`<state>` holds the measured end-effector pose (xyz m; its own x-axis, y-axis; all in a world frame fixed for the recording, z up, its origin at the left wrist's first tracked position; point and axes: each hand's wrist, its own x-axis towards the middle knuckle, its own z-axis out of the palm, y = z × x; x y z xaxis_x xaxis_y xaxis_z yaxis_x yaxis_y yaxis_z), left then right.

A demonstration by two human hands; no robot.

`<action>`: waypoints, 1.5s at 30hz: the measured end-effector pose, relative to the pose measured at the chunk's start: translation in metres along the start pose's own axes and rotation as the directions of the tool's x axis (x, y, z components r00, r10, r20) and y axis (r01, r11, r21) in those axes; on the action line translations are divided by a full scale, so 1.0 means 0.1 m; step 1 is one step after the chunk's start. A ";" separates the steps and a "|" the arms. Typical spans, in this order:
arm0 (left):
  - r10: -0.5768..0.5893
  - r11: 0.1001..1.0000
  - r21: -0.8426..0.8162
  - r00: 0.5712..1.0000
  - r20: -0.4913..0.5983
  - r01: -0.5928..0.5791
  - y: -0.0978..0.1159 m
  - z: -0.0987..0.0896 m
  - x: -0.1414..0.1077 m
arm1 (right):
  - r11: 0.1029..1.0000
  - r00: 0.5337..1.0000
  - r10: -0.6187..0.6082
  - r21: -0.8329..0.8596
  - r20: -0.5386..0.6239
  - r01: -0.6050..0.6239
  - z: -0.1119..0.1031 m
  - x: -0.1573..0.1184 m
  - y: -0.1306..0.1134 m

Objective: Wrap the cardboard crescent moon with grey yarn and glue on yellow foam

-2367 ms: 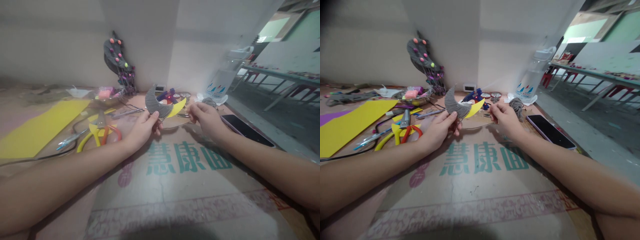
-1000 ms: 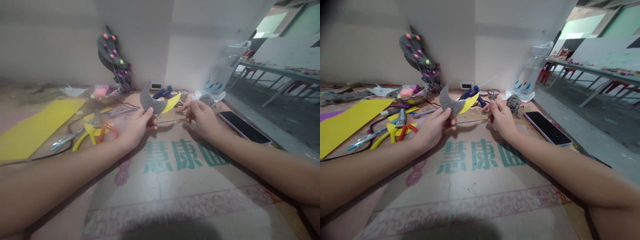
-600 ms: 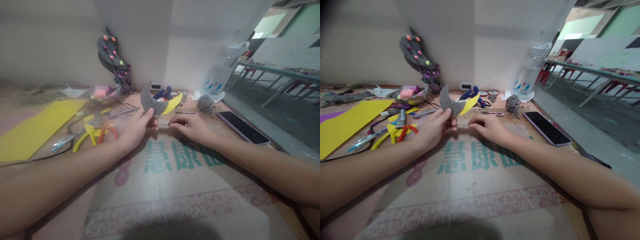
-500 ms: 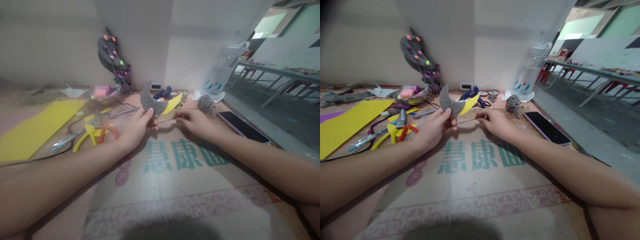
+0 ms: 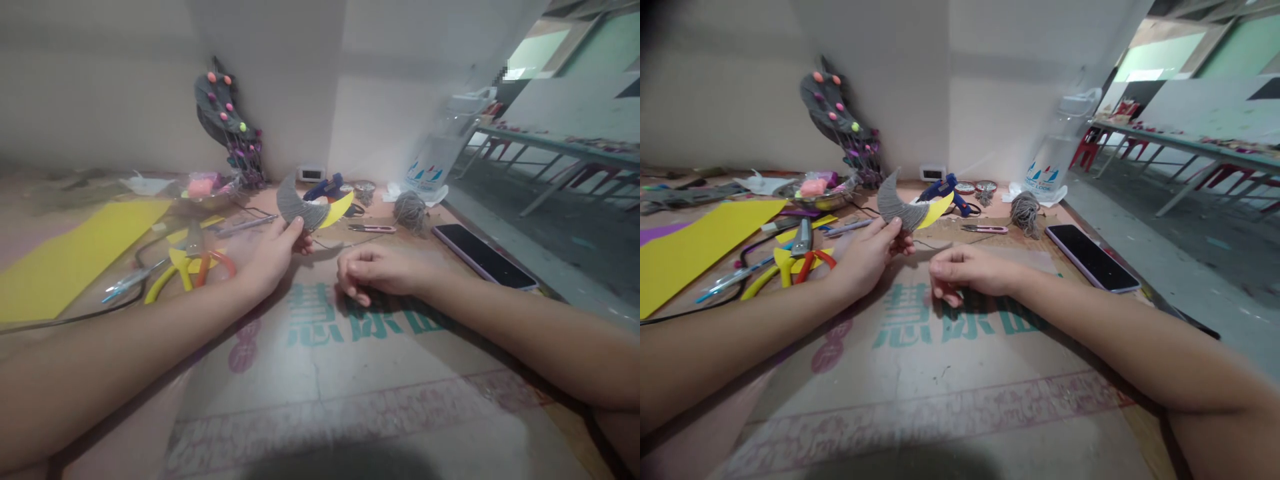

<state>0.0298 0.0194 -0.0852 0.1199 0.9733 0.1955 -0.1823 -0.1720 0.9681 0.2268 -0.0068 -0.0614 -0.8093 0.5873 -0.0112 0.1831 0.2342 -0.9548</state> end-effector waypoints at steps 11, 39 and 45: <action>-0.037 0.999 -0.002 0.999 -0.014 0.037 0.01 0.00 0.00 | 0.941 0.894 -0.002 -0.301 0.448 0.153 0.09 -0.15 -0.26; -0.089 0.996 0.002 0.995 -0.036 0.089 0.05 0.02 -0.02 | 0.903 0.997 -0.009 -0.428 0.076 0.041 -0.03 -0.45 -0.15; -0.116 0.993 0.012 0.992 -0.057 0.117 0.06 0.02 -0.02 | 0.991 0.988 0.080 -0.114 0.134 -0.065 -0.05 -0.51 -0.31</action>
<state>0.0307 0.0157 -0.0797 0.0840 0.9938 0.0725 -0.1550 -0.0589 0.9862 0.2652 -0.0404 -0.0300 -0.8594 0.4953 -0.1269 0.2976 0.2828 -0.9118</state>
